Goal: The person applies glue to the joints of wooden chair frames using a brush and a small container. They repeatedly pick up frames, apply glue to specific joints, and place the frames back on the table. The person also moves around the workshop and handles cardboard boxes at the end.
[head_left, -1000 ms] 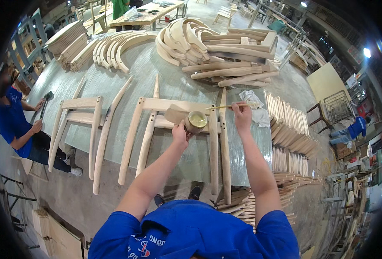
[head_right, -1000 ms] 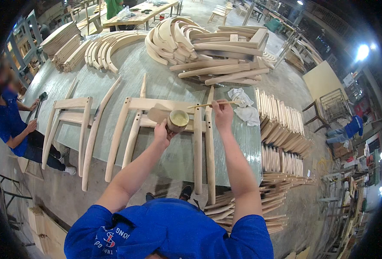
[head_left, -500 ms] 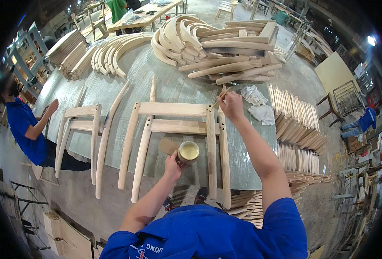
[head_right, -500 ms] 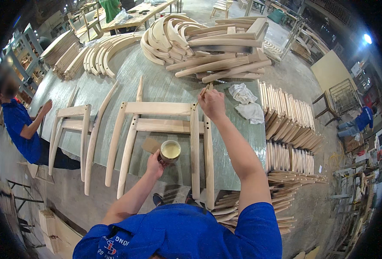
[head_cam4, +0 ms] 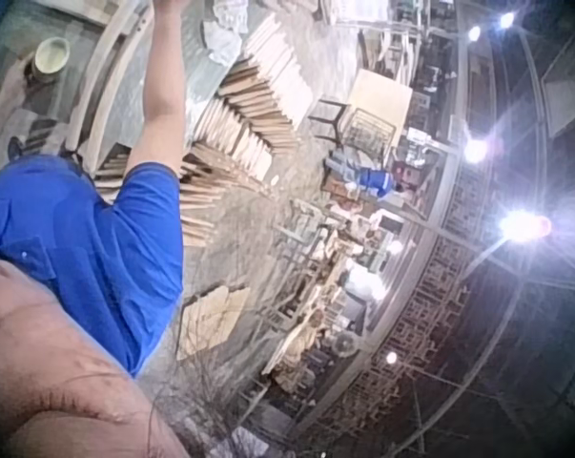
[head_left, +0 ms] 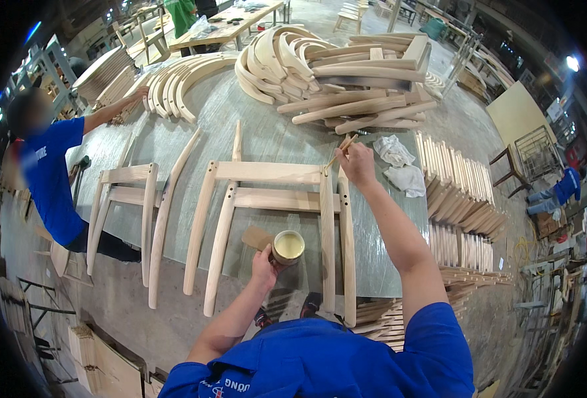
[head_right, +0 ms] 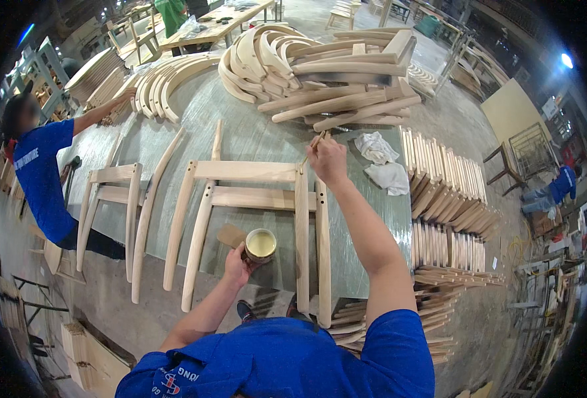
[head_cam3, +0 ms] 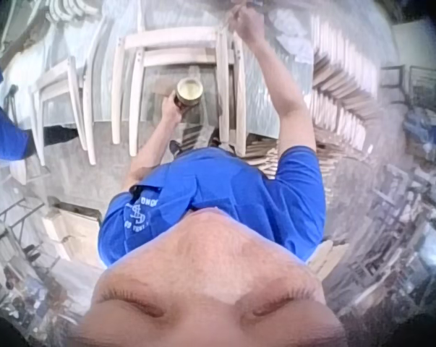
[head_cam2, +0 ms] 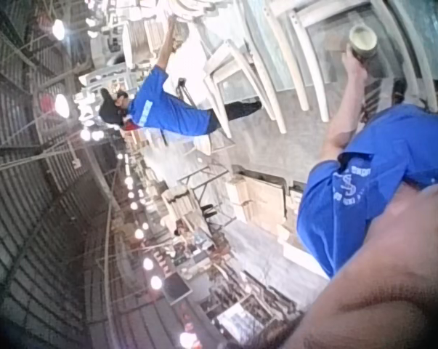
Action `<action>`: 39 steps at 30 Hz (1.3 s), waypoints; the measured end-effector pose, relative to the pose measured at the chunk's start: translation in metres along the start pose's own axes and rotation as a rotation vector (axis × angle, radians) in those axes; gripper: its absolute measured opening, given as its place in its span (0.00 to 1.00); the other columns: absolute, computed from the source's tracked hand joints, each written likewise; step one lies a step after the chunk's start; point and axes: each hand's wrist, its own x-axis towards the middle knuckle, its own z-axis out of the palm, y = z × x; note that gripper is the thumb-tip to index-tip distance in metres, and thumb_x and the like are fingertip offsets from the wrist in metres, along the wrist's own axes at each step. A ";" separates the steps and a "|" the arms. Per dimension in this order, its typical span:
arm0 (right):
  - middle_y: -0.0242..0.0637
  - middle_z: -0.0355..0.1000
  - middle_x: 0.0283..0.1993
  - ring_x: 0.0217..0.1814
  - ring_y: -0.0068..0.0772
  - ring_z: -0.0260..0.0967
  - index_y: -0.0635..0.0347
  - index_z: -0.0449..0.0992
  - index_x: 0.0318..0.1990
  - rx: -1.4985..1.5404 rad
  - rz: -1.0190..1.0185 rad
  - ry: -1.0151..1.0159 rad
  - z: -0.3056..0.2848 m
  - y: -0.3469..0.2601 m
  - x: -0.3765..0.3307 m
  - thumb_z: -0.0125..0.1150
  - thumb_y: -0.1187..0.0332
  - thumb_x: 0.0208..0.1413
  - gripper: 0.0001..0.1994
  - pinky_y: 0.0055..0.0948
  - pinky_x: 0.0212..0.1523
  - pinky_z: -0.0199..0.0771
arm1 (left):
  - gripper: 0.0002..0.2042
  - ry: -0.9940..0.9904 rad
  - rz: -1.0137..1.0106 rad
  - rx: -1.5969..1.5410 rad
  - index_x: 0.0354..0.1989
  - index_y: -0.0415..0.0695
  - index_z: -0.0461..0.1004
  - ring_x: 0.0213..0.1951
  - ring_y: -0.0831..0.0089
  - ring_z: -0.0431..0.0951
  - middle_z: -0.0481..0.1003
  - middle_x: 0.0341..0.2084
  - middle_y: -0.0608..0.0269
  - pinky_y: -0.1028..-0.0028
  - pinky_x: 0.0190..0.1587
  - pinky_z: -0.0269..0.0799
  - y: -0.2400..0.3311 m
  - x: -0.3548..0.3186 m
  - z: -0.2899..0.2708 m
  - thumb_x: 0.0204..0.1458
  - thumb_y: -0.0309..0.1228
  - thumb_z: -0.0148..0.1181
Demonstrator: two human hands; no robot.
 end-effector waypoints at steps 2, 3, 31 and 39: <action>0.32 0.71 0.25 0.35 0.36 0.68 0.52 0.73 0.29 -0.004 0.035 -0.038 0.005 -0.001 0.000 0.58 0.62 0.49 0.06 0.38 0.38 0.60 | 0.11 -0.006 0.002 -0.002 0.45 0.44 0.60 0.37 0.64 0.76 0.70 0.39 0.60 0.59 0.36 0.78 -0.001 -0.001 -0.003 0.59 0.35 0.44; 0.32 0.71 0.25 0.35 0.36 0.68 0.52 0.73 0.29 -0.009 0.055 -0.053 0.008 0.002 0.000 0.58 0.62 0.49 0.06 0.38 0.38 0.60 | 0.11 -0.011 0.000 0.000 0.45 0.44 0.60 0.37 0.64 0.76 0.70 0.39 0.60 0.59 0.36 0.78 -0.001 -0.001 -0.003 0.59 0.35 0.44; 0.30 0.71 0.25 0.36 0.33 0.67 0.48 0.73 0.28 -0.113 -0.020 -0.165 0.002 -0.009 -0.004 0.57 0.59 0.50 0.07 0.39 0.43 0.58 | 0.09 0.033 0.016 -0.001 0.43 0.47 0.65 0.35 0.70 0.75 0.73 0.35 0.64 0.66 0.32 0.73 0.010 -0.020 -0.023 0.58 0.37 0.46; 0.32 0.71 0.23 0.35 0.35 0.69 0.52 0.73 0.27 -0.139 -0.316 -0.218 -0.024 -0.020 -0.012 0.60 0.62 0.47 0.06 0.40 0.44 0.61 | 0.11 0.000 0.139 0.043 0.45 0.46 0.64 0.35 0.69 0.75 0.72 0.35 0.63 0.64 0.36 0.73 0.023 -0.017 -0.004 0.58 0.37 0.47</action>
